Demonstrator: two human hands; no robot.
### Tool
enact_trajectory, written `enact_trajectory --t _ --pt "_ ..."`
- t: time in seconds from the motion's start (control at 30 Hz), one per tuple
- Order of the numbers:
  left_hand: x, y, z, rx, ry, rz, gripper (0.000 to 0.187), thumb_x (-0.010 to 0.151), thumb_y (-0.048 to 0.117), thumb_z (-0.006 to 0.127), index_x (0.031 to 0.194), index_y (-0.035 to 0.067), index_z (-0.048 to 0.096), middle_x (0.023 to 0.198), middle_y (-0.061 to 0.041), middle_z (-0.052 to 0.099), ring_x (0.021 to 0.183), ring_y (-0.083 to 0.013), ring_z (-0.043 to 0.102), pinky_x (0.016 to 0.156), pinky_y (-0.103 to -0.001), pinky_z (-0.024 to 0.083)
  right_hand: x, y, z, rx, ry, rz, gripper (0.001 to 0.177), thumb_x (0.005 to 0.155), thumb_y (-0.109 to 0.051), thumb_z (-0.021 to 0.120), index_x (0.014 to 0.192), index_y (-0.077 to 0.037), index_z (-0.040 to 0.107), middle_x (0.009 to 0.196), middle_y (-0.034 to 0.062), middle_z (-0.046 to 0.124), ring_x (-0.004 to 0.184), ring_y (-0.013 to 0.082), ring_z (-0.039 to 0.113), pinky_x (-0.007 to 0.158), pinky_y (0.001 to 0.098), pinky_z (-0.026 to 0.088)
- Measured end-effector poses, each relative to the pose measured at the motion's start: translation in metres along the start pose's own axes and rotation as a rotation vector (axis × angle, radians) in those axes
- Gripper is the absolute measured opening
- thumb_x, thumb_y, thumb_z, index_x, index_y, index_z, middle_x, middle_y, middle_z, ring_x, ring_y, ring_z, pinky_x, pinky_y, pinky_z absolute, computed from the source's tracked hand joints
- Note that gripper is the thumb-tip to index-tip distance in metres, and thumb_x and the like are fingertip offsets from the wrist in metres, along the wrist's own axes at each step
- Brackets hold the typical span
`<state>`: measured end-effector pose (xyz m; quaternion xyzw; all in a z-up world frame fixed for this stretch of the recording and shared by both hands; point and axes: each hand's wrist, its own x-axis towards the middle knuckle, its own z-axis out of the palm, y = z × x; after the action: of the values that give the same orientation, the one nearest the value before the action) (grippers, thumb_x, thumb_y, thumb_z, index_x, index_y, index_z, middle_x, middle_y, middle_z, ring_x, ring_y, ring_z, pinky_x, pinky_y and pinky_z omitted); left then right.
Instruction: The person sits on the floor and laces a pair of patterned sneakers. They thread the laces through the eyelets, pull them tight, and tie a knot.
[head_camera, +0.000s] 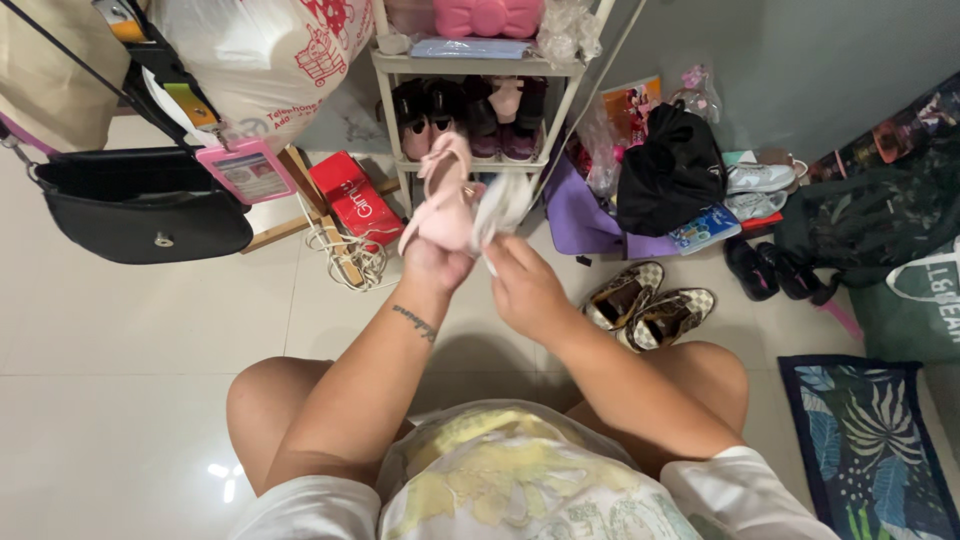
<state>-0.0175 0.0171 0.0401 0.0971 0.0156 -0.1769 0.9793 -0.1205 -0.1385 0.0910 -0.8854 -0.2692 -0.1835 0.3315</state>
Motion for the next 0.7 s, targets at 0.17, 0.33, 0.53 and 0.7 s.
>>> enact_trajectory --t 0.17,0.33,0.53,0.7 --pt "-0.01 0.019 0.016 0.348 0.076 -0.062 0.048 0.104 0.036 0.042 0.144 0.011 0.045 0.128 -0.012 0.066 0.116 -0.0305 0.066 0.098 -0.049 0.055 -0.013 0.081 -0.002 0.29 0.165 0.334 0.022 0.081 0.004 0.064 0.101 -0.004 0.067 0.098 0.0112 0.066 0.094 0.0296 0.066 0.084 0.0384 0.055" --pt "-0.017 0.022 0.025 0.746 0.083 -0.081 0.053 0.103 0.037 0.048 0.148 0.012 0.037 0.133 -0.011 0.062 0.112 -0.0273 0.07 0.091 -0.043 0.061 0.027 0.127 -0.066 1.191 0.947 0.546 0.021 0.088 -0.001 0.055 0.106 -0.003 0.066 0.103 0.0118 0.072 0.094 0.0246 0.073 0.086 0.039 0.063" --pt "-0.012 0.0 0.003 1.112 -0.027 -0.083 0.048 0.099 0.025 0.065 0.142 0.008 0.052 0.111 -0.012 0.07 0.096 -0.0206 0.068 0.078 -0.035 0.056 0.065 0.045 -0.07 -0.013 0.207 0.105 0.029 0.082 -0.008 0.067 0.112 -0.007 0.068 0.116 0.0119 0.067 0.114 0.0323 0.057 0.103 0.0444 0.045" --pt "-0.016 -0.005 0.012 1.241 -0.282 0.089 0.046 0.093 0.013 0.071 0.137 0.004 0.058 0.114 -0.012 0.072 0.096 -0.0132 0.07 0.08 -0.033 0.059 0.084 0.051 -0.04 -0.222 -0.043 -0.303 0.016 0.084 -0.016 0.072 0.099 -0.015 0.074 0.104 0.0038 0.072 0.111 0.031 0.062 0.103 0.0556 0.032"
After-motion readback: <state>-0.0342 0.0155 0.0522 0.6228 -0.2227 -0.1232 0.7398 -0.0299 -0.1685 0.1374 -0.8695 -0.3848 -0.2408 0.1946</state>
